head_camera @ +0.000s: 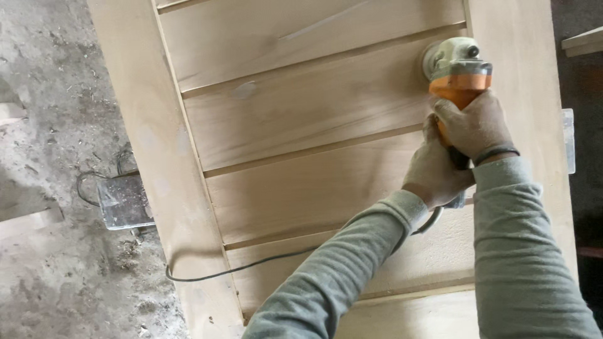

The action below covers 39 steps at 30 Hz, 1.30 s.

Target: The person uses an electric sander to smooth the surface of a wooden door panel. They systematically move the tool across the flat panels and the raised frame edges, generating wood dust. The person occasionally pauses to wipe the surface with their gloved hand to check the finish.

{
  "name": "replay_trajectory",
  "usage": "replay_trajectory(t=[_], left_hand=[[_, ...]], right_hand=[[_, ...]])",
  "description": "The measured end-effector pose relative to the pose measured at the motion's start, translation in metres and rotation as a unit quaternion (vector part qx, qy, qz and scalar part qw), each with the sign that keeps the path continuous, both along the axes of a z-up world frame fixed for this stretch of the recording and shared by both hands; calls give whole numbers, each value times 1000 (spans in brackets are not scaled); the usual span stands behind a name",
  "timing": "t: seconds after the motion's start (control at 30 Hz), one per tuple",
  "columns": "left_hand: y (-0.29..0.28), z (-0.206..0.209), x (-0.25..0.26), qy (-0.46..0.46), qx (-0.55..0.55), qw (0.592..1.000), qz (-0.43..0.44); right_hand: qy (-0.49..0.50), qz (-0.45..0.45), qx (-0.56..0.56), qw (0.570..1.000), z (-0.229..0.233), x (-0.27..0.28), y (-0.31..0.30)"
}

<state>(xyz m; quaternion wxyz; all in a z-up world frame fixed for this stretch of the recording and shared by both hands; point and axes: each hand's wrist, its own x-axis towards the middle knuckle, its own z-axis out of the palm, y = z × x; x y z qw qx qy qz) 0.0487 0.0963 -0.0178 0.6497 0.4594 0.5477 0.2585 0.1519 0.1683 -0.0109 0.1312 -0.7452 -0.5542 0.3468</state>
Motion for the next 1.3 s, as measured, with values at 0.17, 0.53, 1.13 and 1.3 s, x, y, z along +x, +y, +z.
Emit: replay_trajectory(t=[0.17, 0.53, 1.13, 1.3], left_hand=[[-23, -4, -25, 1, 86, 993, 76], [-51, 18, -131, -36, 18, 984, 173], [-91, 11, -252, -16, 79, 942, 325], [-86, 14, -273, -40, 67, 936, 343]], right_hand=[[2, 34, -2, 999, 2, -35, -11], [3, 73, -19, 997, 2, -147, -32], [7, 201, -36, 979, 17, -312, -51], [25, 222, -48, 974, 22, -338, -47]])
